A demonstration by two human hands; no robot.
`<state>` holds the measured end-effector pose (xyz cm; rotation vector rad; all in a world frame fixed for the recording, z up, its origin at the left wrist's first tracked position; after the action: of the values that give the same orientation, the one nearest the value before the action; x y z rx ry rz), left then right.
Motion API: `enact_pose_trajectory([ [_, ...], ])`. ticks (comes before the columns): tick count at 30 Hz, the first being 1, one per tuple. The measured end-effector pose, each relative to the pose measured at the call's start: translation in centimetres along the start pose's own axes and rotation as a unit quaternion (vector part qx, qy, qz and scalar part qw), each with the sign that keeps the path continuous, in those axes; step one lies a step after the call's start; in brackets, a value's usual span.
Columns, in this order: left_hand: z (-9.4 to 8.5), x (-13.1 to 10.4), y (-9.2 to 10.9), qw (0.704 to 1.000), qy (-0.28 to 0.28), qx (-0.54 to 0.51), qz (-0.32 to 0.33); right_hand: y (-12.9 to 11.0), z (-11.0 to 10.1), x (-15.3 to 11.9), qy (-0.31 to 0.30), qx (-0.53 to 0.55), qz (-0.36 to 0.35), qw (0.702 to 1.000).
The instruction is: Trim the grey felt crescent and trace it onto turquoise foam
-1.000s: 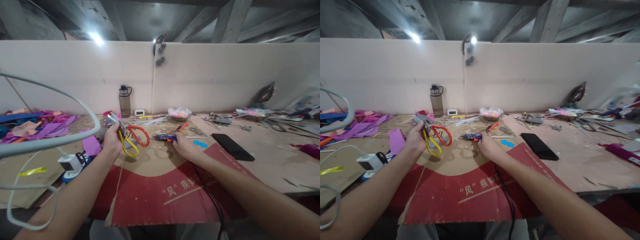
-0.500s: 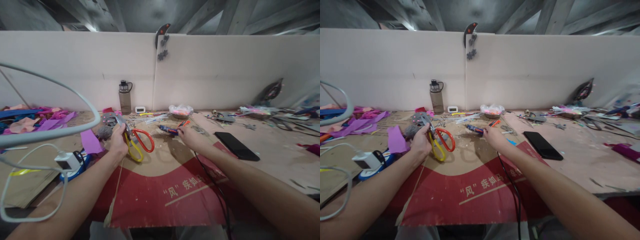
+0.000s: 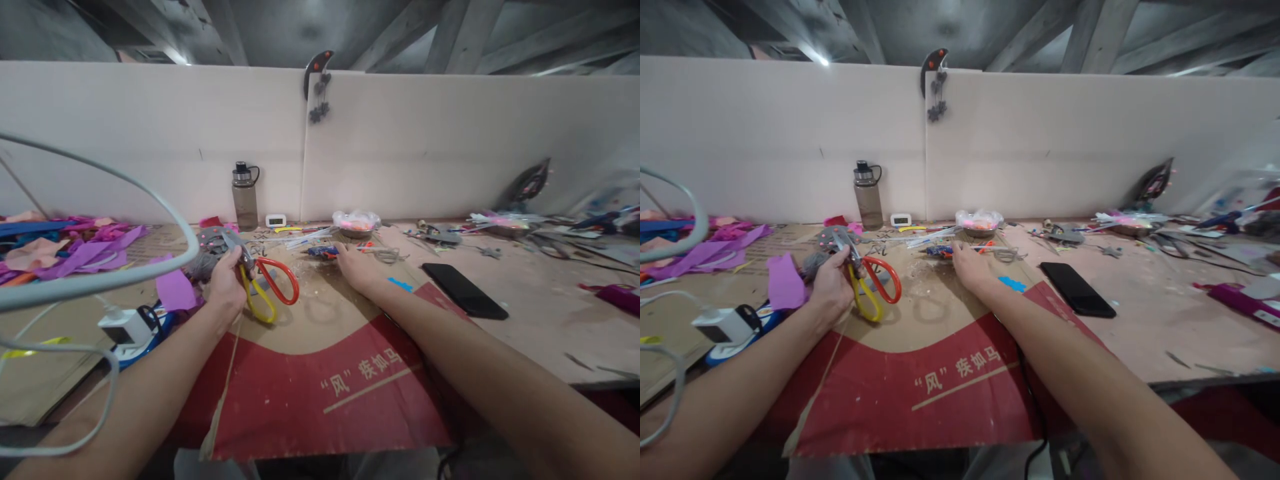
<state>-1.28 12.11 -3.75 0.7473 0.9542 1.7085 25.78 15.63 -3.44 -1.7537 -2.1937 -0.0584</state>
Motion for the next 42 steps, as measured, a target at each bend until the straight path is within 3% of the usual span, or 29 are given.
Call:
enact_pose_trajectory([
  [3, -0.5, 0.3, 0.5, 1.000, 0.018, -0.008, -0.001, 0.1, 0.0, -0.1, 0.018, 0.002, -0.029, 0.999],
  [6, -0.9, 0.6, 1.2, 0.999, 0.041, -0.027, 0.001, -1.5, 0.4, -2.0, 0.004, 0.038, -0.131, 0.991],
  [8, -1.0, 0.7, 1.7, 0.998, 0.049, -0.040, 0.003, -2.7, 1.2, -4.4, -0.049, 0.068, -0.175, 0.981],
  [11, -1.1, 0.8, 2.3, 0.996, 0.063, -0.056, 0.003, -4.1, 1.7, -8.6, -0.150, 0.112, -0.137, 0.973],
  [13, -1.4, 0.9, 2.7, 0.995, 0.078, -0.070, 0.003, -6.7, 1.0, -11.8, -0.217, 0.176, -0.180, 0.943],
  [16, -1.9, 1.1, 2.9, 0.992, 0.091, -0.088, 0.008, -10.7, -1.6, -15.0, -0.270, 0.307, -0.302, 0.861],
  [18, -2.3, 1.3, 3.1, 0.991, 0.096, -0.093, 0.013, -10.7, -2.5, -13.6, -0.226, 0.336, -0.303, 0.863],
  [21, -2.7, 1.7, 3.3, 0.990, 0.101, -0.094, 0.021, -8.0, -1.0, -8.5, -0.138, 0.259, -0.225, 0.929],
  [24, -3.0, 1.8, 3.7, 0.990, 0.104, -0.092, 0.031, -6.5, 2.2, -5.0, -0.153, 0.167, -0.144, 0.963],
  [26, -3.1, 1.8, 3.8, 0.990, 0.106, -0.091, 0.033, -7.5, 3.1, -5.1, -0.168, 0.141, -0.143, 0.965],
  [29, -3.2, 1.9, 3.8, 0.990, 0.104, -0.086, 0.037, -12.1, 1.9, -9.9, -0.205, 0.191, -0.269, 0.921],
  [33, -3.2, 2.2, 3.6, 0.992, 0.095, -0.079, 0.039, -16.7, -1.8, -17.5, -0.295, 0.328, -0.402, 0.802],
  [34, -3.2, 2.2, 3.5, 0.991, 0.097, -0.079, 0.037, -17.2, -2.6, -18.3, -0.310, 0.357, -0.420, 0.775],
  [35, -3.2, 2.1, 3.5, 0.991, 0.102, -0.081, 0.034, -17.3, -3.1, -18.1, -0.306, 0.376, -0.420, 0.768],
  [36, -3.2, 2.0, 3.5, 0.990, 0.108, -0.084, 0.032, -16.9, -3.4, -16.9, -0.282, 0.384, -0.405, 0.780],
  [39, -3.0, 1.5, 4.1, 0.988, 0.119, -0.092, 0.034, -14.1, -2.1, -10.6, -0.168, 0.323, -0.300, 0.882],
  [42, -3.0, 1.0, 4.8, 0.986, 0.131, -0.093, 0.045, -11.7, 1.4, -6.0, -0.157, 0.217, -0.181, 0.946],
])
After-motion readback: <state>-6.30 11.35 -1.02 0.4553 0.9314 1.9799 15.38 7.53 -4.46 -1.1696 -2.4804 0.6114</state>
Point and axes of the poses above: each hand's wrist, its own x-axis towards the middle knuckle, its own z-axis out of the palm, y = z × x, the point moved 9 cm from there along x, towards the middle knuckle, and after that the axes turned 11 degrees about x, right-handed, at the moved point
